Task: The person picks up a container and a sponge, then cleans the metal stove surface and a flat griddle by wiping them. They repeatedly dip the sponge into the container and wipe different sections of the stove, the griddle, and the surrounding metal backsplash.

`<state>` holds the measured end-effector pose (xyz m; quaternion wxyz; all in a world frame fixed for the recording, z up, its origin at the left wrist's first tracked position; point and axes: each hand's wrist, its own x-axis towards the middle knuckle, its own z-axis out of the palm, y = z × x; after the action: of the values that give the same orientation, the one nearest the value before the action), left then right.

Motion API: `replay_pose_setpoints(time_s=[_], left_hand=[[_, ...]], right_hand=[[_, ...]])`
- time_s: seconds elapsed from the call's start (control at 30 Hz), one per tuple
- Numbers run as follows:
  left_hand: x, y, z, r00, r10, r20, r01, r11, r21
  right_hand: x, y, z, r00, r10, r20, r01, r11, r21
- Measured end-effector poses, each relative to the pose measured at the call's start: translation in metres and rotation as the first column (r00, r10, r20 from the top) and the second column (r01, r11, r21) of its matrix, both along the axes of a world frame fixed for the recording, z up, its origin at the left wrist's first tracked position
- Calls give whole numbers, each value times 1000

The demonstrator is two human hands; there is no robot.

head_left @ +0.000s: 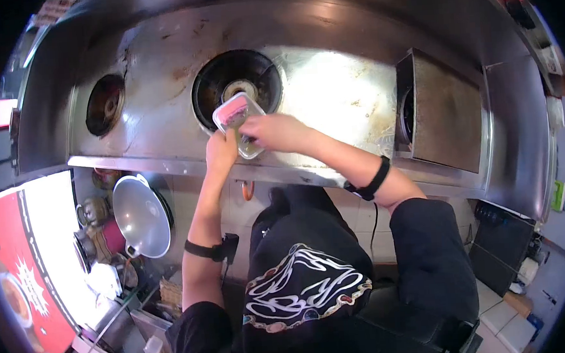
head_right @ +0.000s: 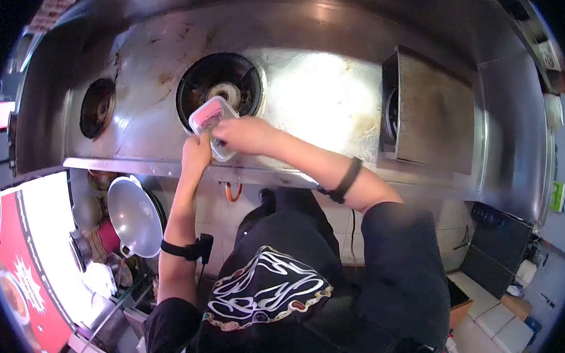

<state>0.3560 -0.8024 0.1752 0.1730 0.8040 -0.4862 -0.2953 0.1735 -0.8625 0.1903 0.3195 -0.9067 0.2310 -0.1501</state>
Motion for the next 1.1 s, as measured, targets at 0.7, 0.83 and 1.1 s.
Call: replay_pose_setpoints(time_s=[0.7, 0.83, 1.1], left_hand=[[38, 44, -35, 888, 236, -395, -276, 960, -48], [42, 62, 4, 804, 411, -430, -429, 901, 60], [40, 110, 1, 603, 652, -459, -691, 715, 109]], right_hand=[[-110, -102, -134, 736, -675, -51, 675, 737, -19], [-92, -76, -147, 928, -256, -272, 229, 965, -127], [19, -306, -170, 690, -625, -364, 524, 779, -344]])
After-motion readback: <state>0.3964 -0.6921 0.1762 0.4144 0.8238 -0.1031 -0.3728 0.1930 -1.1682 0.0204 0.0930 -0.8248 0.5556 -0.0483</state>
